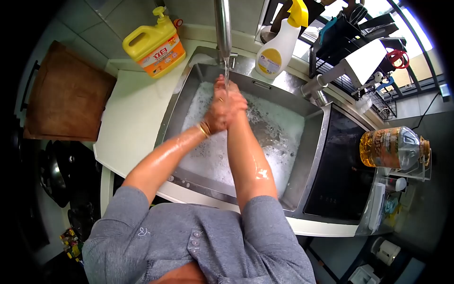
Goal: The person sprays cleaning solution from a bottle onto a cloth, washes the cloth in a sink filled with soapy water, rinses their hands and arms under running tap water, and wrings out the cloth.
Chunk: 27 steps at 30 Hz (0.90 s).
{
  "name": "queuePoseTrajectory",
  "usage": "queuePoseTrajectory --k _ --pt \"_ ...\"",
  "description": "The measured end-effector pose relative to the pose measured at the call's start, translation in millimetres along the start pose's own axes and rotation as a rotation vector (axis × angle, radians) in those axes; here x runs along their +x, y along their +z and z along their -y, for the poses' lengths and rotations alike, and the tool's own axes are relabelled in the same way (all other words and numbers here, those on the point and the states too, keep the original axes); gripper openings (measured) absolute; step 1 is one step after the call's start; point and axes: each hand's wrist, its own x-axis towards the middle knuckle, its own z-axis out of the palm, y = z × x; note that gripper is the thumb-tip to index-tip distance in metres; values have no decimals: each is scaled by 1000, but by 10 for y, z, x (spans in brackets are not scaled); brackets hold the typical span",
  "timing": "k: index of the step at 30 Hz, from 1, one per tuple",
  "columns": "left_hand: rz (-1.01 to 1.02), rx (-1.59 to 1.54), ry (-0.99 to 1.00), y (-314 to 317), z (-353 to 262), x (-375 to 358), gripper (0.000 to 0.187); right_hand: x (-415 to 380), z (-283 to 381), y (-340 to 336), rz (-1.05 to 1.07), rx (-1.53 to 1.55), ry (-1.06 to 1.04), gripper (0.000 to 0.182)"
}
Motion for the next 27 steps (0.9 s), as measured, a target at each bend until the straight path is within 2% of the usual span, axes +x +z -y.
queuePoseTrajectory --k 2,3,5,6,7,9,10,11,12,13,15,16,17,18,19,21,23,24,25,27 --pt "-205 259 -105 5 183 107 16 -123 64 -115 -114 981 612 22" --pt "-460 -107 -437 165 338 102 18 122 500 298 -300 1698 777 25" --pt "-942 -867 -1076 595 620 4 23 234 627 155 -353 1655 875 26" --pt "-936 -1420 -1263 343 434 120 39 294 660 54 -380 1626 925 28" --pt "-599 -1682 -1249 508 818 -227 49 321 690 -36 -406 1592 972 29" --pt "-451 -1876 -1527 327 471 -49 51 -186 134 -976 -441 1636 857 32" --pt "-442 -1732 -1834 622 828 -17 49 -450 -185 -1479 -457 1659 799 34" --pt "-474 -1652 -1801 662 839 75 36 -599 -256 -1865 -666 1754 748 26" --pt "-427 -1506 -1830 755 896 116 31 -664 -311 -2063 -879 1834 689 20" --pt "-378 -1362 -1857 857 909 146 26 -650 -288 -2039 -946 1882 759 20" --pt "38 -981 -1704 967 660 322 23 -642 -150 -1920 -1082 1973 906 20" --pt "233 -786 -1595 971 542 407 21 -650 -111 -1604 -861 1813 946 19" --pt "436 -600 -1246 994 564 377 20 -660 -71 -1289 -654 1638 956 19" --pt "614 -416 -889 1060 660 179 19 -812 -138 -681 -178 1242 878 17" --pt "759 -233 -517 1117 771 0 17 -1006 -369 -519 -691 1333 916 23" --pt "820 84 -99 1012 658 113 15 -1050 -371 -531 -768 1425 925 20" --pt "702 340 -36 873 389 279 15 -879 -276 -1054 -972 1546 934 20" --pt "882 470 -100 975 350 373 18 -866 -414 -1518 -1056 1658 905 19" --pt "891 430 -92 1051 372 387 15 -881 -556 -1812 -1144 1767 871 17" --pt "914 353 -94 1135 383 352 11 -916 -582 -1743 -1056 1745 777 17"
